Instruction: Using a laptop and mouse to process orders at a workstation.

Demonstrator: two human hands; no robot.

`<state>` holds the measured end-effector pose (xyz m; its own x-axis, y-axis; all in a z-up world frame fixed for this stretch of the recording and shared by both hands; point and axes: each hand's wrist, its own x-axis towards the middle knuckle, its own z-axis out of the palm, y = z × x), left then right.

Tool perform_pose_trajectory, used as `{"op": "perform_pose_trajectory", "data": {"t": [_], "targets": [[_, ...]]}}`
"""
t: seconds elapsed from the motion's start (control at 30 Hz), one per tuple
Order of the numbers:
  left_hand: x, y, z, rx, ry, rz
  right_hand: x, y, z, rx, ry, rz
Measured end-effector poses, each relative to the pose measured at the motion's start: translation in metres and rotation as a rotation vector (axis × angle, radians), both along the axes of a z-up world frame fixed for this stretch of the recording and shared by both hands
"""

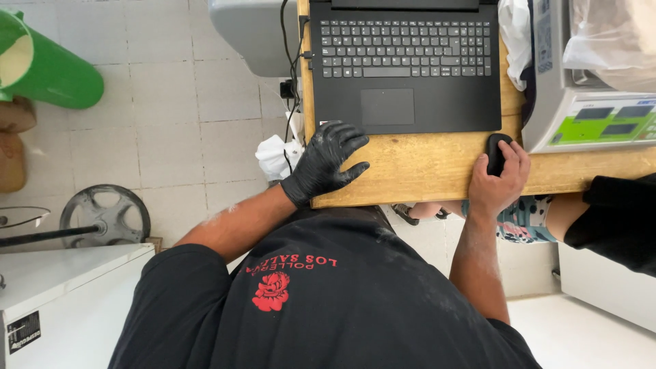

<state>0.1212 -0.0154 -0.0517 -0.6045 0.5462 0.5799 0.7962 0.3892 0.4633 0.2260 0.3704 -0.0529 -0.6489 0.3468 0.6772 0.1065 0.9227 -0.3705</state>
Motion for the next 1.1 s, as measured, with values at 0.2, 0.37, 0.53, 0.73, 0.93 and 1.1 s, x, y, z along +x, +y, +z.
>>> {"op": "perform_pose_trajectory", "data": {"t": [0.2,0.37,0.53,0.73,0.93,1.1], "targets": [[0.000,0.000,-0.003,-0.025,0.001,0.020,0.000,0.003,-0.003,0.048,0.019,-0.005],[-0.001,0.001,0.006,-0.038,-0.002,0.024,-0.004,-0.006,0.005,0.038,0.043,-0.045],[-0.004,0.002,0.001,-0.049,-0.005,-0.008,-0.002,-0.012,0.009,0.043,0.036,-0.069],[-0.005,0.002,-0.001,-0.048,0.004,-0.015,-0.004,-0.011,0.010,0.028,0.049,-0.025],[-0.007,-0.002,0.007,0.029,-0.027,-0.025,-0.007,-0.016,0.017,0.050,0.048,-0.004],[-0.003,0.003,-0.012,0.017,0.032,0.035,-0.006,-0.007,0.007,0.042,0.052,0.024]]}}
